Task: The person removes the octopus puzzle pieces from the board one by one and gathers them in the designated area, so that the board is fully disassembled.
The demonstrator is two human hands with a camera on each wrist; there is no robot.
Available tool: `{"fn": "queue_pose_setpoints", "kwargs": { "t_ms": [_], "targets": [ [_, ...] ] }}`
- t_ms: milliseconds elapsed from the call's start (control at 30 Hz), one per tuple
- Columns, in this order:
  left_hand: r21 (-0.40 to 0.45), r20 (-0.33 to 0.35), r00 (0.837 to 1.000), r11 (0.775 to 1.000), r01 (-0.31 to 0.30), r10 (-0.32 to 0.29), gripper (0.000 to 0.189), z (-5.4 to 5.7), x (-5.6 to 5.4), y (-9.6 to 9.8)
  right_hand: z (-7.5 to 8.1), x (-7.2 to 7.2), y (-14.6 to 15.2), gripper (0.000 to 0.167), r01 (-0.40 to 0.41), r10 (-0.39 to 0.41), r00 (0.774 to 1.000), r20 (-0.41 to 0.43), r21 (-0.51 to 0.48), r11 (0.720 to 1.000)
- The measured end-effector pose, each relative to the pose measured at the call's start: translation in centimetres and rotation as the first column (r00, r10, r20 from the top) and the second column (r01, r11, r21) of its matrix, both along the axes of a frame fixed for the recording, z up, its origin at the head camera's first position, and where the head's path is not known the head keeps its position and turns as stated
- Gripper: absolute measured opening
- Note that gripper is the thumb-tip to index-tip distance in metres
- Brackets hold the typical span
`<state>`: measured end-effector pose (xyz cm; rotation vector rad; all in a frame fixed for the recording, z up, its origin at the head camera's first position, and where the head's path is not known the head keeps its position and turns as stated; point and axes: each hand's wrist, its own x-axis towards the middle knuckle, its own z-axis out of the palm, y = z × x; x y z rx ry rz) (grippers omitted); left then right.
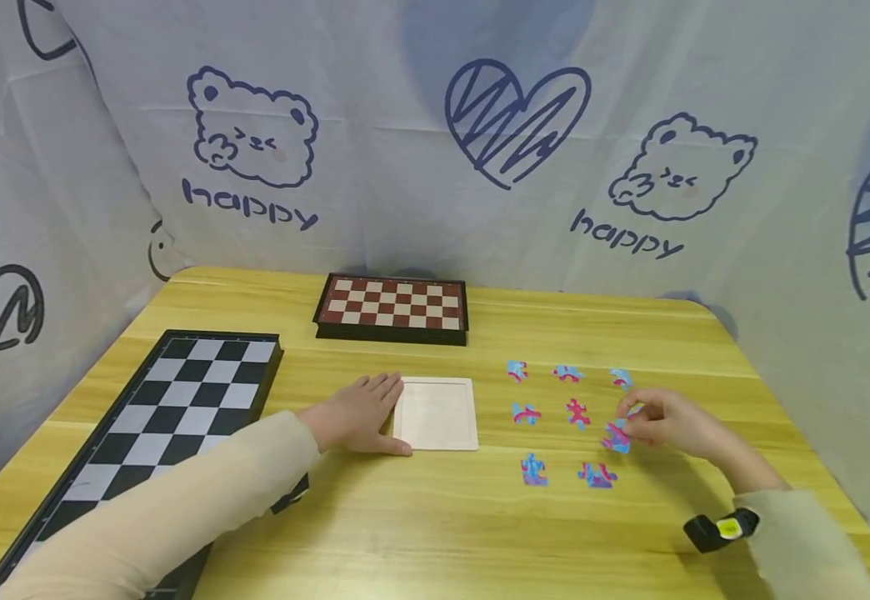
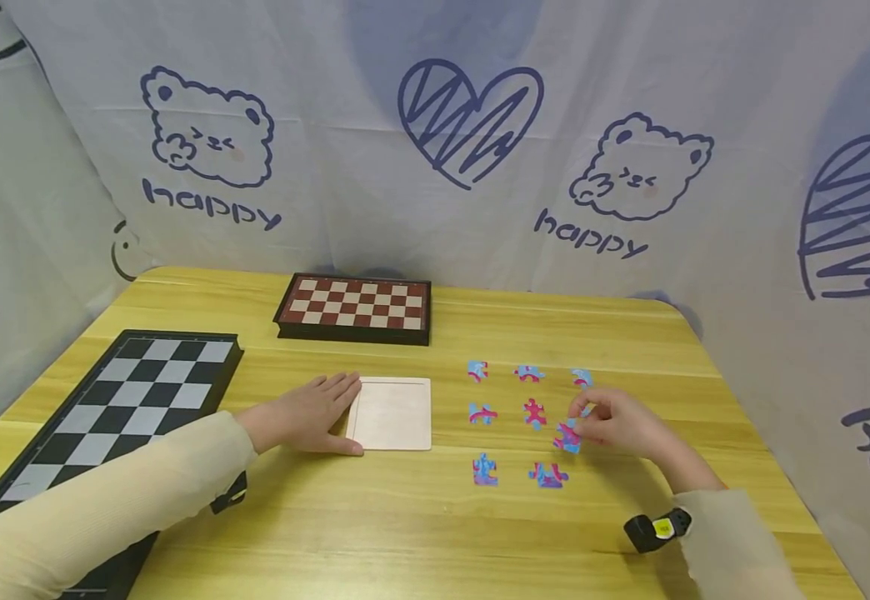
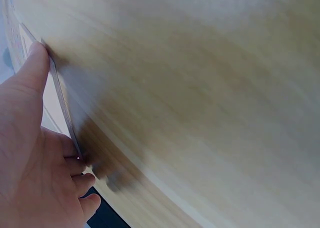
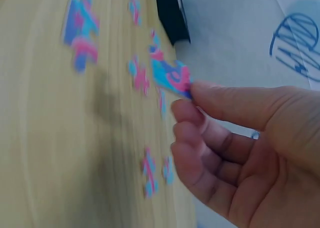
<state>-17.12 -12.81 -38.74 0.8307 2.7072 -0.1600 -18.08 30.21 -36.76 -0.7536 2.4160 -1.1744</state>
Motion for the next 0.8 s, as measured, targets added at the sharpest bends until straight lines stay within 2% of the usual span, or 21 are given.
{"fn": "queue_pose_setpoints", "kwargs": {
  "t_ms": [167, 300, 433, 800],
  "targets": [
    [0.003, 0.0, 1.0, 1.0, 0.002, -0.002, 0.098, 0.1, -0.1, 0.0, -0.5, 0.5, 2.0, 0.008, -0.005, 0.005, 1.0, 0.0, 0.051, 0.999],
    [-0.009, -0.002, 1.0, 1.0, 0.0, 0.0, 0.099, -0.1, -0.1, 0.0, -1.0, 0.8, 3.1, 0.004, -0.027, 0.023, 0.998, 0.06, 0.068, 0.997],
    [0.0, 0.001, 1.0, 1.0, -0.003, 0.003, 0.098, -0.1, -0.1, 0.0, -1.4, 0.9, 3.7, 0.004, -0.007, -0.006, 0.994, 0.106, 0.121, 0.993],
    [-0.005, -0.003, 1.0, 1.0, -0.006, 0.006, 0.097, 0.1, 0.0, 0.0, -1.7, 1.2, 4.0, 0.008, 0.041, -0.055, 0.997, 0.059, 0.209, 0.977]
  ]
}}
